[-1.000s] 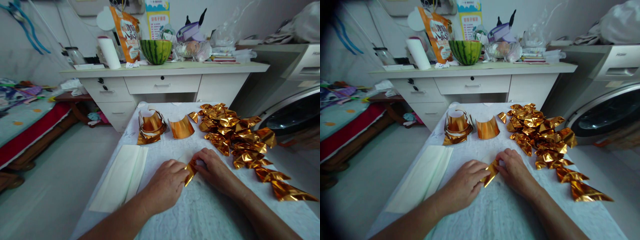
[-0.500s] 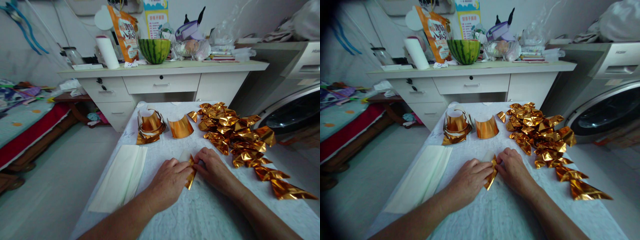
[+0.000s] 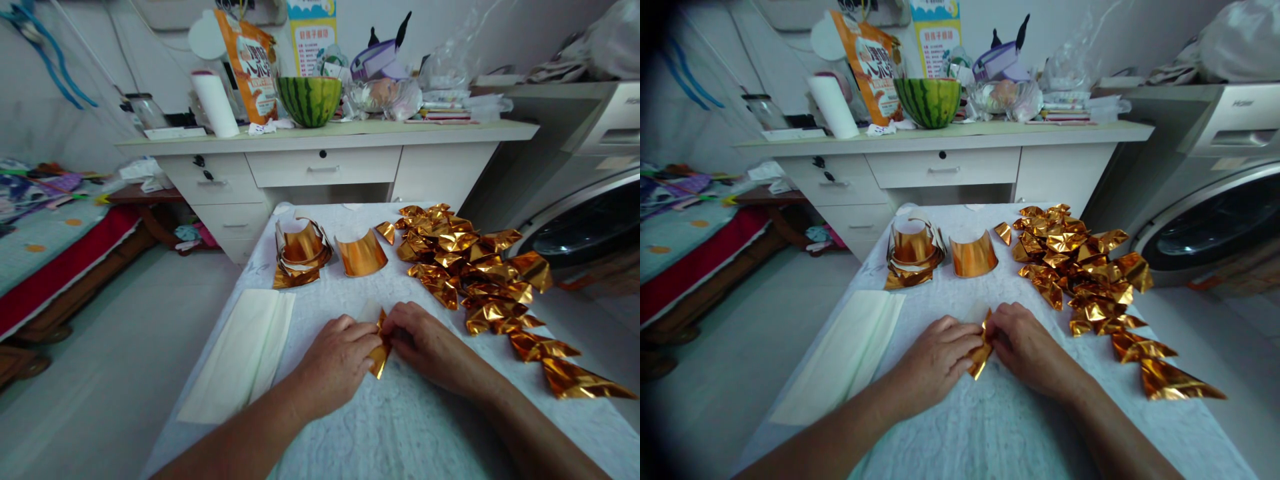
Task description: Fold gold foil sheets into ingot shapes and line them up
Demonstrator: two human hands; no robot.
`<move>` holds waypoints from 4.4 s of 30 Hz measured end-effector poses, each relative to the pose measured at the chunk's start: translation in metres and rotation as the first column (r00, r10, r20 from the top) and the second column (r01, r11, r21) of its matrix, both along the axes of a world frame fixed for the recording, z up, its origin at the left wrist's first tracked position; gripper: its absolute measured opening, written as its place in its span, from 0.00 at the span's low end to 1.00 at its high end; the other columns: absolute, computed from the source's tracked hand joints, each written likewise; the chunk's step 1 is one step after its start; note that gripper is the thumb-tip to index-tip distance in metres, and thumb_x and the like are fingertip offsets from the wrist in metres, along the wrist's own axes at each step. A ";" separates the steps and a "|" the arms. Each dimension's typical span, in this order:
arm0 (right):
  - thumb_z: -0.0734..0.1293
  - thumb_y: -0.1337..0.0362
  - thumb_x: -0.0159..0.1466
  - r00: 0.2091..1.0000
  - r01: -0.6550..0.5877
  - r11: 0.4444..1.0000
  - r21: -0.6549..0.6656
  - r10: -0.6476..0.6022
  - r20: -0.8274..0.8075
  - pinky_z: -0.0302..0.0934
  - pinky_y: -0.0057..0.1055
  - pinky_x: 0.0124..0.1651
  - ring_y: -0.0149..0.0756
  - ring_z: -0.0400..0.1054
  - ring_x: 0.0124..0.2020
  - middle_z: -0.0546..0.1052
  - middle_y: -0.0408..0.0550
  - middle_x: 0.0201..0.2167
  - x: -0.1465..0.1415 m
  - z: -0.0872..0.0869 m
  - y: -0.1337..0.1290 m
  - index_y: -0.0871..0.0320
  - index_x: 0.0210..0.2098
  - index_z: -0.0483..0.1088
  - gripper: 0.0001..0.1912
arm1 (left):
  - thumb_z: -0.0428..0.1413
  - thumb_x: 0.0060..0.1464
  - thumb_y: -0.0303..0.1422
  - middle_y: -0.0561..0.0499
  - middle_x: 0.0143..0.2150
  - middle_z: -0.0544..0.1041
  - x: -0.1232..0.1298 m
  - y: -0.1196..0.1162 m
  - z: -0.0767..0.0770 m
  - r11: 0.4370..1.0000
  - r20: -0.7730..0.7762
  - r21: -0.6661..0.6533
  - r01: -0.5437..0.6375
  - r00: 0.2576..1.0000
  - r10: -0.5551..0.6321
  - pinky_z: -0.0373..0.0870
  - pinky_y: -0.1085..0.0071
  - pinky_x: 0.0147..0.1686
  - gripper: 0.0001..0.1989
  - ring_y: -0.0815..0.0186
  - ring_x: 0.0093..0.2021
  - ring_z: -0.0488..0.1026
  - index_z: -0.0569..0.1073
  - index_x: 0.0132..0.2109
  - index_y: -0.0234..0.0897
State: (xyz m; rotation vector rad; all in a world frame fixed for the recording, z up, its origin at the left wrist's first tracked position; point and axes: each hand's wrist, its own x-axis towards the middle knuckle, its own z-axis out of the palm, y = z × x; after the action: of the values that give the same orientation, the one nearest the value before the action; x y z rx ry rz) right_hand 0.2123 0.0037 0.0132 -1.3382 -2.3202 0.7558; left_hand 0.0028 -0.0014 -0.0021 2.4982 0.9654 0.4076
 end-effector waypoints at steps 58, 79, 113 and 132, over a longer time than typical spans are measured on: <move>0.64 0.70 0.65 0.994 -0.107 0.994 0.011 0.107 0.032 0.56 0.37 0.43 0.39 0.63 0.39 0.71 0.47 0.36 -0.013 0.001 -0.011 0.56 0.32 0.69 0.05 | 0.59 0.53 0.25 0.50 0.38 0.71 -0.011 0.000 0.000 0.992 0.123 -0.070 -0.105 0.986 0.113 0.66 0.66 0.44 0.04 0.63 0.43 0.68 0.72 0.31 0.36; 0.67 0.69 0.62 0.996 0.083 0.996 0.008 -0.084 0.016 0.55 0.37 0.41 0.39 0.63 0.37 0.70 0.47 0.32 -0.022 -0.014 -0.009 0.57 0.27 0.69 0.07 | 0.55 0.56 0.26 0.51 0.38 0.68 -0.006 -0.008 0.006 0.955 0.106 -0.151 -0.254 0.957 0.271 0.63 0.62 0.48 0.06 0.62 0.45 0.64 0.72 0.31 0.37; 0.70 0.68 0.59 0.989 0.140 0.990 0.034 -0.141 0.037 0.54 0.34 0.36 0.37 0.63 0.34 0.70 0.46 0.30 -0.026 -0.019 -0.006 0.58 0.23 0.68 0.10 | 0.55 0.52 0.24 0.51 0.37 0.67 0.000 -0.010 0.002 0.939 0.058 -0.110 -0.326 0.941 0.334 0.62 0.63 0.45 0.06 0.61 0.43 0.63 0.68 0.29 0.37; 0.68 0.70 0.60 0.989 0.127 0.992 0.022 -0.128 0.078 0.55 0.35 0.37 0.38 0.63 0.35 0.70 0.47 0.32 -0.028 -0.013 -0.008 0.57 0.25 0.68 0.08 | 0.52 0.56 0.26 0.50 0.39 0.67 -0.001 -0.012 0.005 0.947 -0.010 -0.104 -0.305 0.952 0.305 0.60 0.60 0.47 0.05 0.59 0.45 0.62 0.66 0.32 0.38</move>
State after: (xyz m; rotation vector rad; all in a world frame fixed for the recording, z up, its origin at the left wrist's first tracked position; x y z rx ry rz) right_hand 0.1845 -0.0039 0.0003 -1.5178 -2.2694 0.6524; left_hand 0.0019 -0.0130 0.0025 2.2566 1.3423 0.4460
